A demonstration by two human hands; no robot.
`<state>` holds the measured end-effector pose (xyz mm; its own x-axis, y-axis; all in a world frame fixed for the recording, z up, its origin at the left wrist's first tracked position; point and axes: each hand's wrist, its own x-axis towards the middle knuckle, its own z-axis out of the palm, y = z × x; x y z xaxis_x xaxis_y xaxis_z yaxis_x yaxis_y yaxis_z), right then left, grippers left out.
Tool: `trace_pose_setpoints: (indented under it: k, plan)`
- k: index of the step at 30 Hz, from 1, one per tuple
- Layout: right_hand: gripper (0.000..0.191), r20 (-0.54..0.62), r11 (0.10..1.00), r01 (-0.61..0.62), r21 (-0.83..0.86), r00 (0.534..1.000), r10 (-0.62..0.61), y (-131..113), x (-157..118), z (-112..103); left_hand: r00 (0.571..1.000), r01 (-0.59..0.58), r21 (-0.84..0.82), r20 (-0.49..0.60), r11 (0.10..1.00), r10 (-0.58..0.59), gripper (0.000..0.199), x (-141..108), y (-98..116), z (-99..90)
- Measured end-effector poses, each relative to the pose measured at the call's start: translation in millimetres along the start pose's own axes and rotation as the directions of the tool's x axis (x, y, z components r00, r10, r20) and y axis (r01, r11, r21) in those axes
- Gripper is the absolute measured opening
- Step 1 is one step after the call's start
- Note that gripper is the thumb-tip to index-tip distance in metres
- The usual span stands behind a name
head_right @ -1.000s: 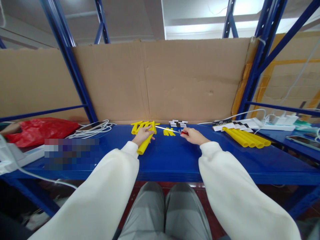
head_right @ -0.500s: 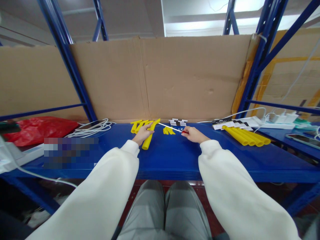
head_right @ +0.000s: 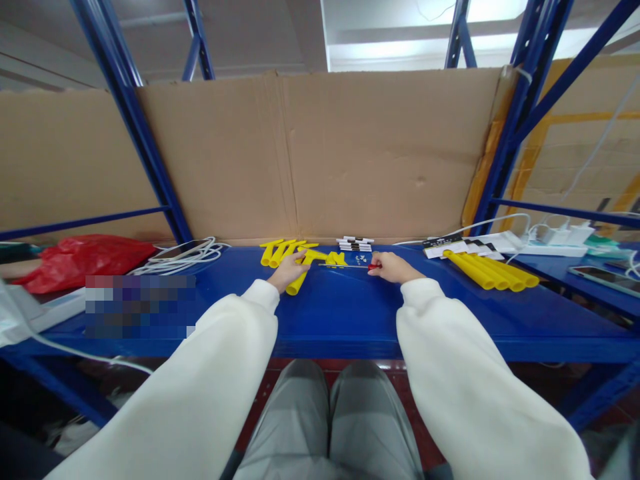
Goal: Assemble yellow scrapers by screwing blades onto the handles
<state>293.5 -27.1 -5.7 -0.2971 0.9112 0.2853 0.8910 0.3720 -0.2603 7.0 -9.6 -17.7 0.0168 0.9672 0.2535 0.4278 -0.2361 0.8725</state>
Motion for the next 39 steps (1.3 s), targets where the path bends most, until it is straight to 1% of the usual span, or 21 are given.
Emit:
trace_pose_setpoints:
  k: [5, 10, 13, 17, 20, 22, 25, 29, 31, 34, 39]
  plan:
    - [0.018, 0.025, 0.999, 0.030, 0.017, 0.999, -0.031, 6.6, 1.4, -2.1, 1.000, -0.013, 0.097, -0.016, 0.995, 0.014, 0.057, 2.6, -4.3, 0.6]
    - [0.014, 0.068, 1.000, 0.012, -0.008, 0.998, -0.011, 9.6, 3.3, -0.7, 1.000, 0.008, 0.150, -0.010, 0.989, -0.007, 0.050, 1.2, -3.4, 1.9]
    - [0.012, 0.086, 1.000, -0.016, -0.019, 0.996, 0.018, 12.2, 4.2, 0.9, 1.000, 0.023, 0.112, -0.002, 0.993, -0.023, 0.051, -0.4, -0.4, 4.4]
    - [0.013, 0.072, 0.999, -0.022, -0.027, 0.997, 0.024, 17.6, 6.0, 3.3, 0.999, 0.043, 0.026, 0.006, 0.999, -0.043, 0.057, -0.9, 1.4, 6.9]
    - [0.013, 0.066, 0.998, -0.037, -0.051, 0.997, 0.040, 20.4, 6.9, 4.2, 0.997, 0.068, 0.035, 0.023, 0.997, -0.069, 0.061, 0.1, 0.4, 6.7]
    - [0.014, 0.061, 0.995, -0.061, -0.076, 0.996, 0.066, 21.3, 6.5, 3.8, 0.998, 0.063, 0.054, 0.028, 0.997, -0.065, 0.061, 1.5, -1.0, 5.9]
    - [0.017, 0.060, 0.982, -0.136, -0.134, 0.988, 0.145, 23.8, 4.2, 1.3, 1.000, 0.020, 0.117, 0.000, 0.993, -0.020, 0.057, 3.4, -1.7, 2.9]
    - [0.020, 0.040, 0.945, -0.244, -0.219, 0.965, 0.258, 30.8, -0.1, -2.9, 0.990, -0.104, 0.297, -0.062, 0.949, 0.128, 0.048, 2.8, 2.5, -4.9]
    - [0.024, 0.030, 0.929, -0.280, -0.243, 0.955, 0.295, 32.2, -1.9, -4.5, 0.983, -0.133, 0.361, -0.069, 0.923, 0.168, 0.044, 1.0, 5.8, -8.7]
    - [0.032, 0.031, 0.929, -0.291, -0.229, 0.952, 0.305, 26.8, -2.8, -5.7, 0.981, -0.141, 0.414, -0.064, 0.899, 0.183, 0.042, -1.4, 9.4, -11.6]
    - [0.042, 0.045, 0.955, -0.245, -0.169, 0.966, 0.255, 5.3, 2.6, -5.4, 0.980, -0.162, 0.431, -0.038, 0.888, 0.197, 0.041, -0.7, 9.8, -9.1]
